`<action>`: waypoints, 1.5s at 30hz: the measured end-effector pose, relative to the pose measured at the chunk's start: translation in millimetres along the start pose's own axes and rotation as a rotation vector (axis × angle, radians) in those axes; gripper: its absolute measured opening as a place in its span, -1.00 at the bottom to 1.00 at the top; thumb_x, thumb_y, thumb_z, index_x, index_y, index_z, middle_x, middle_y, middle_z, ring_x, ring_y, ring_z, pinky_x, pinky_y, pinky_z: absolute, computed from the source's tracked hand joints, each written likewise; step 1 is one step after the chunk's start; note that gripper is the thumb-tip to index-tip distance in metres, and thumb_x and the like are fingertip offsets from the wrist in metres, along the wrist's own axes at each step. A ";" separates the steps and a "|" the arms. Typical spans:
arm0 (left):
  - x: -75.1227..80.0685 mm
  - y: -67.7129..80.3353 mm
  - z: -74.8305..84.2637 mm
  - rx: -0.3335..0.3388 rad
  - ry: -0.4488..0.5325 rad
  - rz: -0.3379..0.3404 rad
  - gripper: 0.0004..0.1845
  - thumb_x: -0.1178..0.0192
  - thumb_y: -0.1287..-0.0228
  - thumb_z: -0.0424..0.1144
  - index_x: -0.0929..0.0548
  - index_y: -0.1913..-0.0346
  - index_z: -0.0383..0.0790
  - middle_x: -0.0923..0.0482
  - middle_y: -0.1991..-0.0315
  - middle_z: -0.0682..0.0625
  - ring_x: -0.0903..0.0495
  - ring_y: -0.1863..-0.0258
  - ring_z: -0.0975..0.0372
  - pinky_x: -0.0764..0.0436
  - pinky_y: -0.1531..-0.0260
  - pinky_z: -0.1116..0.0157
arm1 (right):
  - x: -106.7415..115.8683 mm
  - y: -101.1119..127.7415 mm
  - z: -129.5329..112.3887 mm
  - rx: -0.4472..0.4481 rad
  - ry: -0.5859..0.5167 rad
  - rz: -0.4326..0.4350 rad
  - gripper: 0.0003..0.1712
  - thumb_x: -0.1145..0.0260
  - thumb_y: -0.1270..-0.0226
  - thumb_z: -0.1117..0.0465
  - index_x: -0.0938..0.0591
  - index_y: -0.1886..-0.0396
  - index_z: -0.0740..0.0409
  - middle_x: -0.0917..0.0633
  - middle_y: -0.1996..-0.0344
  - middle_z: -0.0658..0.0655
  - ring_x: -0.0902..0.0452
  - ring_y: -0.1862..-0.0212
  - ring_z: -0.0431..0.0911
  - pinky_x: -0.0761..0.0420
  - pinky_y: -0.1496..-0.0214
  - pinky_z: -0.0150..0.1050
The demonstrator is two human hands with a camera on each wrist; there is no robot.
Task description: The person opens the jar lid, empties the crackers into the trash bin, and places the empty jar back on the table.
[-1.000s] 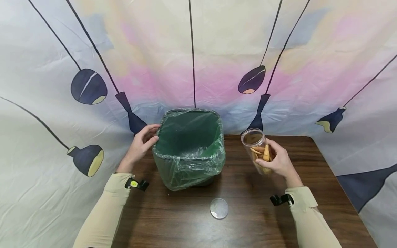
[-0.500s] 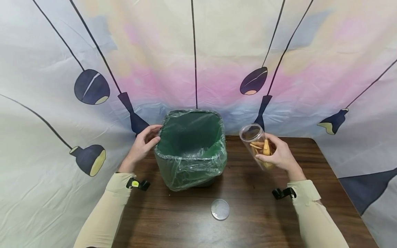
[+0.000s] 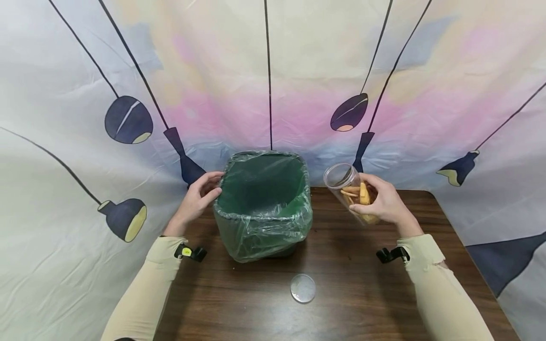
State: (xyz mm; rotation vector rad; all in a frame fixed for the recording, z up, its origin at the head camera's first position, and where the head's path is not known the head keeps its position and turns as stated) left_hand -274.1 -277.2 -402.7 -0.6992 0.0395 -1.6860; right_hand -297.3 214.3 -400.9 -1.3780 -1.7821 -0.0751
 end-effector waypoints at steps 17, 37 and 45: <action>-2.9 1.0 2.6 -0.011 0.013 0.011 -0.55 -0.06 -0.40 -0.50 -0.39 -0.32 -0.43 -0.40 -0.26 -0.37 -0.49 -0.15 -0.03 -0.46 0.00 0.56 | 11.7 -25.6 -12.7 0.103 0.095 -0.041 -0.18 -0.68 0.25 0.16 -0.57 -0.13 0.11 -0.68 0.10 0.10 -0.57 0.20 -0.12 -0.58 0.22 -0.37; -3.0 3.1 27.1 0.001 -0.014 -0.008 -0.56 -0.04 -0.40 -0.50 -0.34 -0.30 -0.57 -0.35 -0.24 -0.48 -0.44 -0.10 -0.27 -0.45 0.02 0.57 | 17.0 -59.6 -34.7 0.159 0.132 -0.137 -0.16 -0.66 0.18 0.08 -0.56 -0.18 0.13 -0.70 0.04 0.12 -0.57 0.18 -0.14 -0.54 0.16 -0.35; -1.7 2.5 2.7 -0.001 -0.003 0.003 -0.54 -0.07 -0.41 -0.45 -0.38 -0.35 -0.37 -0.39 -0.27 -0.34 -0.48 -0.13 -0.15 -0.45 0.00 0.56 | 16.4 -64.6 -43.5 0.178 0.169 -0.156 -0.18 -0.66 0.20 0.04 -0.57 -0.16 0.11 -0.67 0.09 0.04 -0.51 0.23 -0.18 -0.52 0.23 -0.33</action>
Point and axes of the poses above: each hand's wrist, its own y-axis away from the middle knuckle, its own x-axis out of the back of the hand, z = x × y, the point moved 2 cm from there along -y, towards the middle knuckle
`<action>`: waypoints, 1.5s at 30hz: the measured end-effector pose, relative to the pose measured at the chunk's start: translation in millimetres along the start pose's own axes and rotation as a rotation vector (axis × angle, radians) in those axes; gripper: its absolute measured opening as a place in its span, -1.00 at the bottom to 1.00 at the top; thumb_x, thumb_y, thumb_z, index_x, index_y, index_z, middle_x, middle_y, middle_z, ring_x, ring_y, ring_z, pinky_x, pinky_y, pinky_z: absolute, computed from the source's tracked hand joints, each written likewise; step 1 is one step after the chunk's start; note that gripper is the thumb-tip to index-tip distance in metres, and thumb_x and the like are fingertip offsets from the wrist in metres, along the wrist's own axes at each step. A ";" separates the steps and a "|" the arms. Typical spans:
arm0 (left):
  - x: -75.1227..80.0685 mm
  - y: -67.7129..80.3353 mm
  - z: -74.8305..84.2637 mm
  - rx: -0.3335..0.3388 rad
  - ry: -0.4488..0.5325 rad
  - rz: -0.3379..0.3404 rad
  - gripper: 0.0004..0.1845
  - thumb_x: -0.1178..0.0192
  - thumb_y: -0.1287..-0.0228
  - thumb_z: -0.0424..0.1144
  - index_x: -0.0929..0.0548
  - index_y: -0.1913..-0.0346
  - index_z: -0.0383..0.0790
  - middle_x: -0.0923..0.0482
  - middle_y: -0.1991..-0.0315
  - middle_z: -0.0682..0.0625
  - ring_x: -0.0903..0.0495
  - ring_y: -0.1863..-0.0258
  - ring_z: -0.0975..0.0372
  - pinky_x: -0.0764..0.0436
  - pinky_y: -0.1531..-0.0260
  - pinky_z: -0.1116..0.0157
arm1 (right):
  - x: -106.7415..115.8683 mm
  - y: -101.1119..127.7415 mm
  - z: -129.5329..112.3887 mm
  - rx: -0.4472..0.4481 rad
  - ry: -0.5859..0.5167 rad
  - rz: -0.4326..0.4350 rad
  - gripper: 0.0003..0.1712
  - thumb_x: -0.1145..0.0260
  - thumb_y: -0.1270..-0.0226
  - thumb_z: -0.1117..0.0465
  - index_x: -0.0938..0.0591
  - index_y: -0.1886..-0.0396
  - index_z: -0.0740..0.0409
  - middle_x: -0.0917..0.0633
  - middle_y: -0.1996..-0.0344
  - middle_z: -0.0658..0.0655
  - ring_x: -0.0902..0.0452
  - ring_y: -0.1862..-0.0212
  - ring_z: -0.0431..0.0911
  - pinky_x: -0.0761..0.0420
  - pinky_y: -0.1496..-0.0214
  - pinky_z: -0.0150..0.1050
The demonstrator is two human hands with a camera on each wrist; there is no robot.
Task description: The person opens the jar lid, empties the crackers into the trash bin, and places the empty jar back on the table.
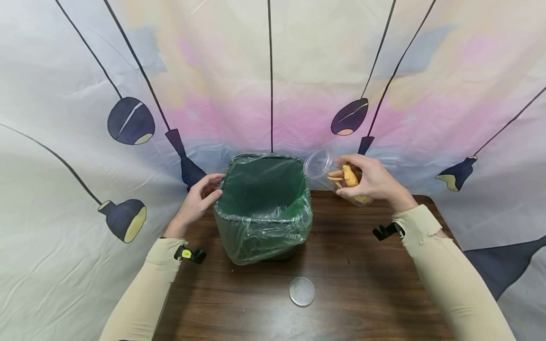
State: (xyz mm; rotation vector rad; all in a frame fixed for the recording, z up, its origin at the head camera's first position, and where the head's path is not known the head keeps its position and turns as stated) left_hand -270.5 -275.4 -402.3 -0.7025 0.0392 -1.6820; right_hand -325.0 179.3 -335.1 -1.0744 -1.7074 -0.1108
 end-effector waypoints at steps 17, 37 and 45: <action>-2.2 0.9 34.6 0.007 -0.012 -0.010 -0.56 -0.05 -0.38 -0.51 -0.36 -0.29 -0.55 -0.38 -0.23 -0.46 -0.46 -0.12 -0.23 -0.46 0.04 0.56 | 1.0 -15.2 -8.9 0.082 0.024 -0.039 -0.29 -0.66 0.21 0.02 -0.55 0.00 0.02 -0.56 0.30 -0.09 -0.44 0.37 -0.20 -0.48 0.35 -0.31; -2.2 0.5 32.6 0.021 -0.004 -0.012 -0.55 -0.05 -0.40 -0.48 -0.35 -0.31 -0.53 -0.37 -0.23 -0.46 -0.47 -0.08 -0.26 -0.45 0.10 0.57 | -2.5 -23.0 -17.6 0.104 0.137 -0.129 -0.18 -0.60 0.15 -0.02 -0.51 -0.16 0.12 -0.57 0.13 0.05 -0.44 0.24 -0.14 -0.52 0.22 -0.19; -1.8 -2.8 10.2 0.007 0.003 -0.002 -0.54 -0.08 -0.42 -0.42 -0.38 -0.34 -0.38 -0.39 -0.26 -0.35 -0.48 -0.12 -0.17 -0.45 0.05 0.56 | 0.5 -26.4 -21.7 0.140 0.174 -0.134 -0.17 -0.60 0.15 -0.05 -0.52 -0.16 0.13 -0.58 0.11 0.05 -0.45 0.25 -0.15 -0.51 0.24 -0.19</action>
Point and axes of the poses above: each hand's wrist, its own y-axis away from the middle knuckle, its own x-axis out of the back of the hand, z = x × y, the point moved 2 cm from there along -y, towards the middle knuckle
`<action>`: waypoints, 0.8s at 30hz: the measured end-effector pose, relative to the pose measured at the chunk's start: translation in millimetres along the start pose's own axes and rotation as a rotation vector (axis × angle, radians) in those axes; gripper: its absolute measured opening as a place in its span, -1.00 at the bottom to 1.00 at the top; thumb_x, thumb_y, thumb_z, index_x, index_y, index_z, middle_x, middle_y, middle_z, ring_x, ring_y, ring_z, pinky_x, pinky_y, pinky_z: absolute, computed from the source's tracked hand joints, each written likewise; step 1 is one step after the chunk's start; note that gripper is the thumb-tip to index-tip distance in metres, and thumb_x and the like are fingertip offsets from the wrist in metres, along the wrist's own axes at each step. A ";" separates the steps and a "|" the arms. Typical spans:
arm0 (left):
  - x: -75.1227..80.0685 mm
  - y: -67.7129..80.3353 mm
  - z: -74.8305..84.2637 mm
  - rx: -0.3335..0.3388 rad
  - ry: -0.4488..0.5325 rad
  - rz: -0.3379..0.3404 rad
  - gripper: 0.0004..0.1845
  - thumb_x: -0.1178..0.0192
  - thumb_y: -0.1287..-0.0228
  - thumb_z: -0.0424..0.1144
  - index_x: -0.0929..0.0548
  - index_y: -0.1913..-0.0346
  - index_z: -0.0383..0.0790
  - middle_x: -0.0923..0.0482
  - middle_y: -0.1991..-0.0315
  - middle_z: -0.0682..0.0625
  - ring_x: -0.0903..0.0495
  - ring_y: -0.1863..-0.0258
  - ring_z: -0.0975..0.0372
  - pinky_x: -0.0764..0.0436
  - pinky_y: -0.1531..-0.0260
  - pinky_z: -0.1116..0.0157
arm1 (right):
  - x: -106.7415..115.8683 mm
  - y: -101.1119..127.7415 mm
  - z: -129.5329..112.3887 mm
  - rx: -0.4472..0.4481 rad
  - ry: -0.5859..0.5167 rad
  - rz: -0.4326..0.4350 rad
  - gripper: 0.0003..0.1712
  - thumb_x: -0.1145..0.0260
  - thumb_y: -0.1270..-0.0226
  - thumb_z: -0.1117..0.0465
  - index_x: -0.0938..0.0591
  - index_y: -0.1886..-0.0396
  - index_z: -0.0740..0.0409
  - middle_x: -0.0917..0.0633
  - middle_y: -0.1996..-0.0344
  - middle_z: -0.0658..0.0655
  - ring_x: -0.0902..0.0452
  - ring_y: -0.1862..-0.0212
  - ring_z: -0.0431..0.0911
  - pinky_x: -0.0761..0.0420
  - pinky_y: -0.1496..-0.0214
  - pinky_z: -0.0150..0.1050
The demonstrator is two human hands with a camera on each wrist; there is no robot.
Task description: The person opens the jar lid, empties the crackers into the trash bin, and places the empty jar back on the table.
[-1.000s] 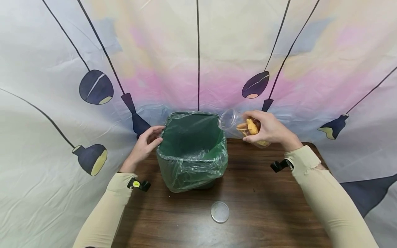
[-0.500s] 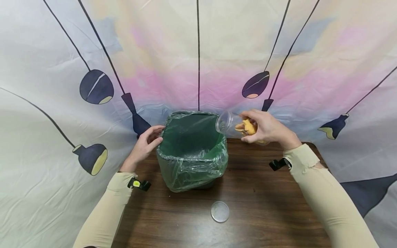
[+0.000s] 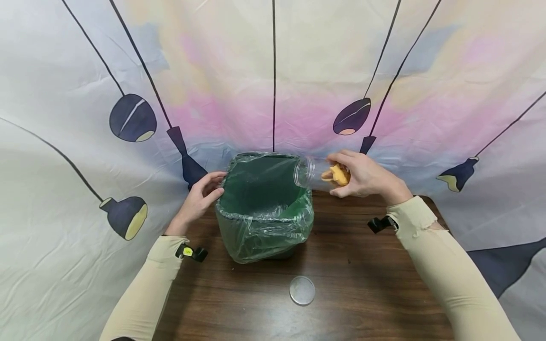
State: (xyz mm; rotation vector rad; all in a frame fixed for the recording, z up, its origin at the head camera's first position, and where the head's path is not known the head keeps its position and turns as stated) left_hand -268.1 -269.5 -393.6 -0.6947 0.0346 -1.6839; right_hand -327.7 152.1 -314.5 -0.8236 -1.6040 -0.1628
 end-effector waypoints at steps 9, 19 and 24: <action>-3.8 -0.6 2.1 -0.004 -0.005 -0.005 -0.54 -0.06 -0.40 -0.49 -0.36 -0.33 -0.47 -0.38 -0.24 -0.42 -0.47 -0.10 -0.23 -0.45 0.07 0.57 | 0.5 -1.3 -0.3 0.016 0.022 -0.027 -0.17 -0.59 0.16 -0.06 -0.52 -0.15 0.13 -0.57 0.10 0.06 -0.44 0.26 -0.15 -0.51 0.22 -0.19; -3.6 -2.3 3.2 -0.003 -0.020 -0.002 -0.54 -0.06 -0.41 -0.46 -0.36 -0.33 -0.47 -0.38 -0.24 -0.41 -0.47 -0.08 -0.23 -0.45 0.09 0.55 | 3.6 -1.9 1.7 -0.003 0.042 -0.045 -0.15 -0.59 0.15 -0.07 -0.51 -0.17 0.13 -0.59 0.02 0.10 -0.47 0.20 -0.11 -0.53 0.18 -0.15; -1.9 -3.6 -11.6 0.006 -0.004 0.003 -0.53 -0.08 -0.42 -0.41 -0.38 -0.36 -0.33 -0.40 -0.27 -0.31 -0.49 -0.11 -0.13 -0.46 0.07 0.55 | 4.0 -2.2 1.8 -0.010 0.053 -0.054 -0.13 -0.59 0.16 -0.08 -0.51 -0.19 0.14 -0.58 0.01 0.10 -0.47 0.19 -0.10 -0.53 0.16 -0.14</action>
Point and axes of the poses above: each hand's wrist, its own y-axis away from the middle knuckle, its own x-axis out of the back of the hand, z = x × y, the point moved 2 cm from there along -y, towards the middle knuckle
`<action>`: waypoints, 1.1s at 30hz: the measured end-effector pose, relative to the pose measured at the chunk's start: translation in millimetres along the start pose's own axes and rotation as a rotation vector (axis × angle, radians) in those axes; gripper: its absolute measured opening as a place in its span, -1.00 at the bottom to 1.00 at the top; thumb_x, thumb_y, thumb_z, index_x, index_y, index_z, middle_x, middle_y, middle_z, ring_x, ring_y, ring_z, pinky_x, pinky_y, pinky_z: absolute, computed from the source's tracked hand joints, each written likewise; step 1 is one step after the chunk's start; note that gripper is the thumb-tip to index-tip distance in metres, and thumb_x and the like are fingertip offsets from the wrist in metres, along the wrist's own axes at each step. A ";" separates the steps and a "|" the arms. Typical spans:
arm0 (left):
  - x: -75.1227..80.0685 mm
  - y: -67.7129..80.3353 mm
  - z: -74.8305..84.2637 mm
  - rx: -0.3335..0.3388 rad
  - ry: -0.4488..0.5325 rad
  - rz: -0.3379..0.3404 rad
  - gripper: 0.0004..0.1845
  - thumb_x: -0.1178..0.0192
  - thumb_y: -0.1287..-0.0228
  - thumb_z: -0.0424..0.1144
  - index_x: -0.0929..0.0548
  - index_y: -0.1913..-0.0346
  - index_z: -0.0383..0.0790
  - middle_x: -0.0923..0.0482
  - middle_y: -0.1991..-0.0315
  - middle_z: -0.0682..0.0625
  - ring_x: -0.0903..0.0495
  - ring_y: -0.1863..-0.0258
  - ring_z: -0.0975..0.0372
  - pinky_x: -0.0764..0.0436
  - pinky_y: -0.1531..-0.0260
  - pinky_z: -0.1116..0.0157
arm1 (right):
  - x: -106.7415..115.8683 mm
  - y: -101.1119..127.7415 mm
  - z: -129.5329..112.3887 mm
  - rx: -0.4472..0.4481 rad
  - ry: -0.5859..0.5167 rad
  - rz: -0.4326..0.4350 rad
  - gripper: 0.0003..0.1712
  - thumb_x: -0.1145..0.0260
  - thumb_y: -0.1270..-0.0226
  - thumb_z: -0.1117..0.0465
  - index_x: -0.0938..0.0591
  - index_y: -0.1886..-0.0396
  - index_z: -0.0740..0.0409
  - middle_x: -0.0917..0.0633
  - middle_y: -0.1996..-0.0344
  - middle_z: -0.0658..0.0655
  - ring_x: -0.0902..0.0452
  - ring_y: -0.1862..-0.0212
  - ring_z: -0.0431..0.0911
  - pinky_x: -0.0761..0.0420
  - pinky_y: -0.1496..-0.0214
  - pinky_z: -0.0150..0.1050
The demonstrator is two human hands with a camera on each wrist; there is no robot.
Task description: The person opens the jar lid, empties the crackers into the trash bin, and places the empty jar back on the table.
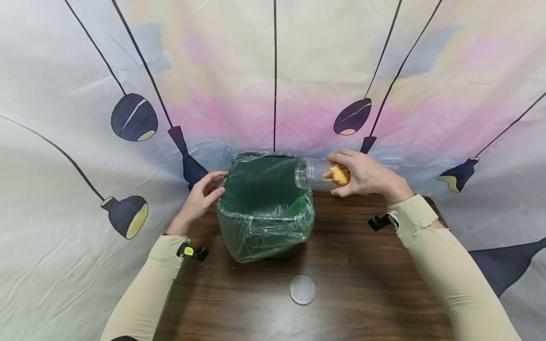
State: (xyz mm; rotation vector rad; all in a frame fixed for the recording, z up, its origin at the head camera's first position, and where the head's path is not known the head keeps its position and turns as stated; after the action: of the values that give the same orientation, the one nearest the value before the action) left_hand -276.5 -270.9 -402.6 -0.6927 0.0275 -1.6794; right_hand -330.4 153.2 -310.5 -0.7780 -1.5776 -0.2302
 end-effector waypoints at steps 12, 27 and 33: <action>-0.9 -0.7 -2.5 -0.015 0.001 0.003 -0.54 -0.08 -0.42 -0.41 -0.39 -0.35 -0.34 -0.41 -0.26 -0.30 -0.50 -0.08 -0.11 -0.47 0.09 0.53 | -0.8 -1.3 1.3 -0.002 0.033 -0.013 -0.12 -0.59 0.17 -0.10 -0.52 -0.19 0.13 -0.59 0.01 0.10 -0.48 0.20 -0.11 -0.54 0.18 -0.13; 0.1 1.8 -6.1 -0.032 0.023 0.002 -0.54 -0.07 -0.42 -0.43 -0.39 -0.35 -0.35 -0.42 -0.26 -0.31 -0.49 -0.11 -0.12 -0.48 0.05 0.54 | -0.5 -8.7 -2.0 -0.014 0.045 -0.044 -0.15 -0.58 0.14 -0.09 -0.52 -0.20 0.10 -0.58 -0.02 0.08 -0.46 0.19 -0.11 -0.52 0.20 -0.16; 0.9 1.0 -6.8 -0.031 0.025 0.006 -0.55 -0.08 -0.42 -0.42 -0.40 -0.33 -0.35 -0.42 -0.26 -0.29 -0.50 -0.11 -0.08 -0.48 0.04 0.53 | -0.4 -10.0 -2.8 -0.013 0.063 -0.040 -0.15 -0.57 0.14 -0.09 -0.52 -0.20 0.07 -0.58 -0.01 0.08 -0.46 0.20 -0.11 -0.51 0.22 -0.16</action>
State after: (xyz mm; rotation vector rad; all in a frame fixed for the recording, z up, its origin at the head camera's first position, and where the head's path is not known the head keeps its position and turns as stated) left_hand -278.7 -274.4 -408.2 -0.6945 0.0729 -1.6849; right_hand -334.1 144.0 -307.5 -0.7426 -1.5350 -0.2918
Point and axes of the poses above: each hand's wrist, its own y-axis away from the middle knuckle, its own x-axis out of the back of the hand, z = x × y, the point moved 2 cm from there along -y, towards the middle knuckle
